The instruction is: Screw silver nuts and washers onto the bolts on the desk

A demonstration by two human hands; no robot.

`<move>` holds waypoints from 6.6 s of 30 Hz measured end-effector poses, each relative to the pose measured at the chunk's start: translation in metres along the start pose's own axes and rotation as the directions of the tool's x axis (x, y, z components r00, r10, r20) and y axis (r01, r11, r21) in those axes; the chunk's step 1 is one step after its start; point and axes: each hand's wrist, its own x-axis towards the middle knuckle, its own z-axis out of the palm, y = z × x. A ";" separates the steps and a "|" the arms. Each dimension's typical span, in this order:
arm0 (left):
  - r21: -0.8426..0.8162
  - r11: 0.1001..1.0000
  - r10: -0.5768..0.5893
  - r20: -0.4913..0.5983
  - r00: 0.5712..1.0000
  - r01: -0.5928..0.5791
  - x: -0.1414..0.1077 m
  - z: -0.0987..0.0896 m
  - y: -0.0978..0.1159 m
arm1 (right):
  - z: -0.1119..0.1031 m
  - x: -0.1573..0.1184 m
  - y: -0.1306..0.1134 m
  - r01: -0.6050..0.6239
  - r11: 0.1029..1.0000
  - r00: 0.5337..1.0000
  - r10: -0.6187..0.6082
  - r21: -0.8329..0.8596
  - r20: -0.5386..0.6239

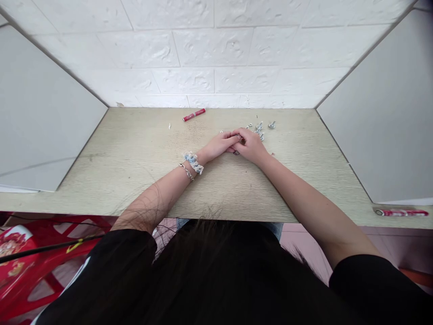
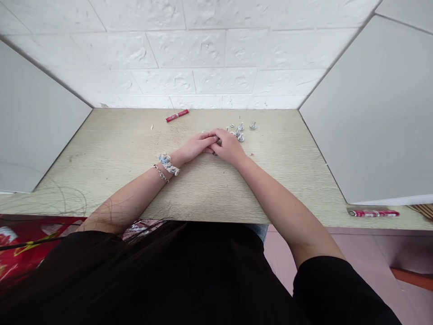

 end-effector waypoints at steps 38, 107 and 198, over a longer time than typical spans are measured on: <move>-0.161 0.987 -0.016 0.071 0.997 0.027 0.008 -0.011 -0.009 | 0.001 0.002 0.007 0.048 0.997 0.998 -0.050 -0.053 -0.042; -0.011 1.000 -0.022 -0.041 0.999 0.021 0.003 0.002 -0.002 | 0.001 0.001 0.009 0.070 0.996 0.990 -0.077 -0.062 -0.115; -0.202 0.979 -0.009 0.011 1.000 0.011 0.003 -0.007 -0.003 | 0.001 0.002 0.009 0.084 0.994 0.983 -0.093 -0.063 -0.160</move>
